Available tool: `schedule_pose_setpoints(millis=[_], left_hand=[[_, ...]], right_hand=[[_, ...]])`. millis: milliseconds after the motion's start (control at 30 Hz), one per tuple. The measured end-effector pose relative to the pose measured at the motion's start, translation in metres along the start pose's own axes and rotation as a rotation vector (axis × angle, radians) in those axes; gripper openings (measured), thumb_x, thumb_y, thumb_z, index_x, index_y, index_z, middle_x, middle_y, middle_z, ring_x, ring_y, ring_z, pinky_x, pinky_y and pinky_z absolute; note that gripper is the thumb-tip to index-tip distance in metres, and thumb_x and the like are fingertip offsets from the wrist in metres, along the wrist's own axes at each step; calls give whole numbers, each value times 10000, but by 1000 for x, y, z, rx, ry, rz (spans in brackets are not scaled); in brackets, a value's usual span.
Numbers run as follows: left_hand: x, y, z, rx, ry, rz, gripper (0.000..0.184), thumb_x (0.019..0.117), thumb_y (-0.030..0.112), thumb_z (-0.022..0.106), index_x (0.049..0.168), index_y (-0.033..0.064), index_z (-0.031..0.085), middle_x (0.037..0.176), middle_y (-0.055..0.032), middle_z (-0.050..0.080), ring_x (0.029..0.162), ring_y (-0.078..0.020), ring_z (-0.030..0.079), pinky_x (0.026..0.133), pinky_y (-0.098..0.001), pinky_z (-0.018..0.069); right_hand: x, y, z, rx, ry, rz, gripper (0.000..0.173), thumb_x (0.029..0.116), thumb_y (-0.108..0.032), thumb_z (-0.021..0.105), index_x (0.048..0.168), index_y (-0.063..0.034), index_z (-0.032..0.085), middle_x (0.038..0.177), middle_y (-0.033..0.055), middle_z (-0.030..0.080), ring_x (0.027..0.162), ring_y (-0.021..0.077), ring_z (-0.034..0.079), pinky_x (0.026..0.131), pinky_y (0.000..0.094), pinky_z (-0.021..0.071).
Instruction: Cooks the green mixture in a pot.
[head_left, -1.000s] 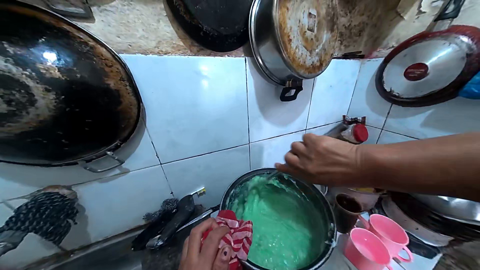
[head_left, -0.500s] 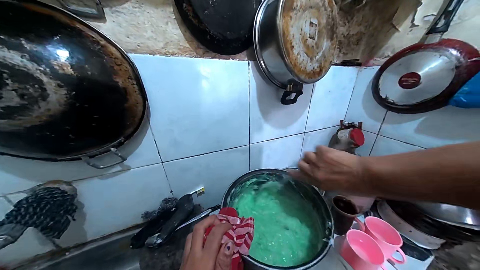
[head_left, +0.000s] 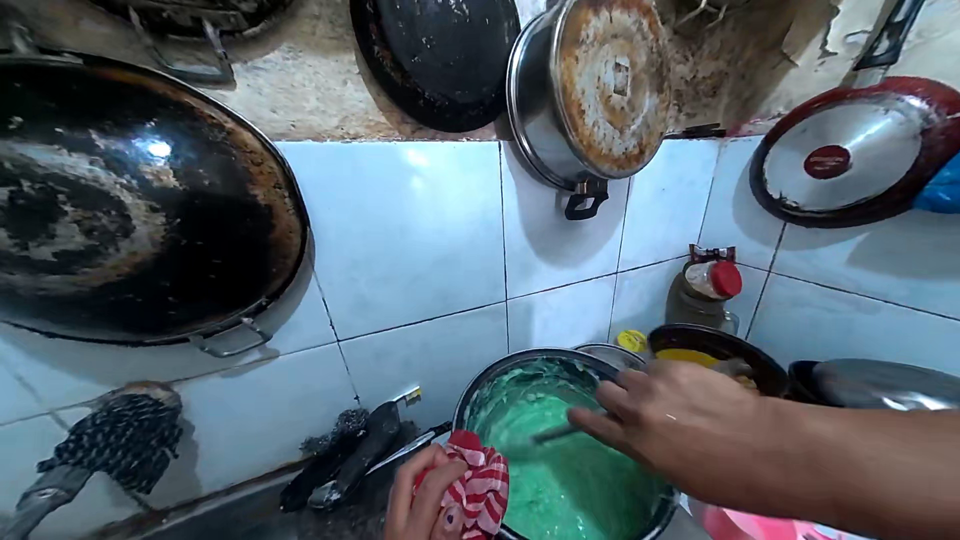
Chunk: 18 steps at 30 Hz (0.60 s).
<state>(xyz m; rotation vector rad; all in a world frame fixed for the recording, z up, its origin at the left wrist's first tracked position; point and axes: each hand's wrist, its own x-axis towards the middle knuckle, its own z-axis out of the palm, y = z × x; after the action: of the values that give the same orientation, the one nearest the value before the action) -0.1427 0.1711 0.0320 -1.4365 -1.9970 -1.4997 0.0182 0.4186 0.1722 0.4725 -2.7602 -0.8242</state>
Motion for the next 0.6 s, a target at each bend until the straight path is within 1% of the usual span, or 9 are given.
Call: schedule_pose_setpoints(millis=[100,200,267,333,400,433,467,533,600], left_hand=[[-5,-9,-2,-269,34,-87,570,1099,446,343,1187,-63,585,1241,-134,553,1226,-71,490,1063,-260,411],[-11,-12,-8,-481,38,-239,581,1103,440,318,1310,-76,487,1366,-43,509,1298,-9,451,1113,-263,397],[-10,-12,-7,-497,33,-254,589,1093,472,344,1277,-57,524,1341,-30,525,1286,-12,456,1103,-262,398],[-7,-13,-7,-473,7,-260,570,1084,480,376,1253,-37,548,1331,-31,531,1280,-24,467,1095,-267,408],[-5,-13,-13,-445,-39,-278,614,1078,493,383,1276,-70,528,1350,-64,513,1290,-42,465,1102,-275,409],[-5,-13,-14,-436,-56,-288,638,1079,497,367,1285,-88,514,1363,-82,505,1304,-49,455,1113,-281,396],[-6,-13,-15,-435,-63,-298,648,1081,503,357,1290,-91,510,1381,-88,503,1321,-49,448,1128,-286,388],[-9,-14,-14,-454,-40,-296,611,1077,508,375,1268,-51,532,1389,-54,514,1328,-32,445,1132,-286,385],[-8,-12,-11,-464,0,-277,513,1080,469,406,1220,3,568,1342,14,539,1289,9,461,1105,-260,401]], right_hand=[[-33,11,-16,-24,-27,58,446,794,-31,765,1206,-195,719,756,81,618,558,269,612,419,401,470],[-23,28,-36,68,-447,369,508,925,-64,673,1406,-220,621,985,138,680,715,330,674,564,479,534],[1,32,-41,185,-598,500,497,974,-78,604,1450,-215,564,1092,161,679,833,371,691,667,529,552],[12,23,-39,271,-564,449,517,958,-48,622,1451,-194,569,1112,201,677,893,418,680,707,569,542],[-4,5,-23,215,-323,218,515,908,-11,663,1398,-160,611,963,191,667,724,383,667,559,516,533],[-18,0,-12,131,-142,97,475,857,-23,698,1310,-161,658,835,127,634,603,306,629,451,429,486],[-31,0,-8,72,-30,34,448,829,-43,719,1255,-174,682,776,84,605,562,264,599,420,387,452],[-45,14,-13,16,-12,75,452,813,-40,753,1233,-200,708,781,77,621,571,265,611,433,404,474],[-41,30,-21,-13,-131,199,455,858,-51,723,1284,-208,692,846,87,645,577,256,621,453,409,488]])
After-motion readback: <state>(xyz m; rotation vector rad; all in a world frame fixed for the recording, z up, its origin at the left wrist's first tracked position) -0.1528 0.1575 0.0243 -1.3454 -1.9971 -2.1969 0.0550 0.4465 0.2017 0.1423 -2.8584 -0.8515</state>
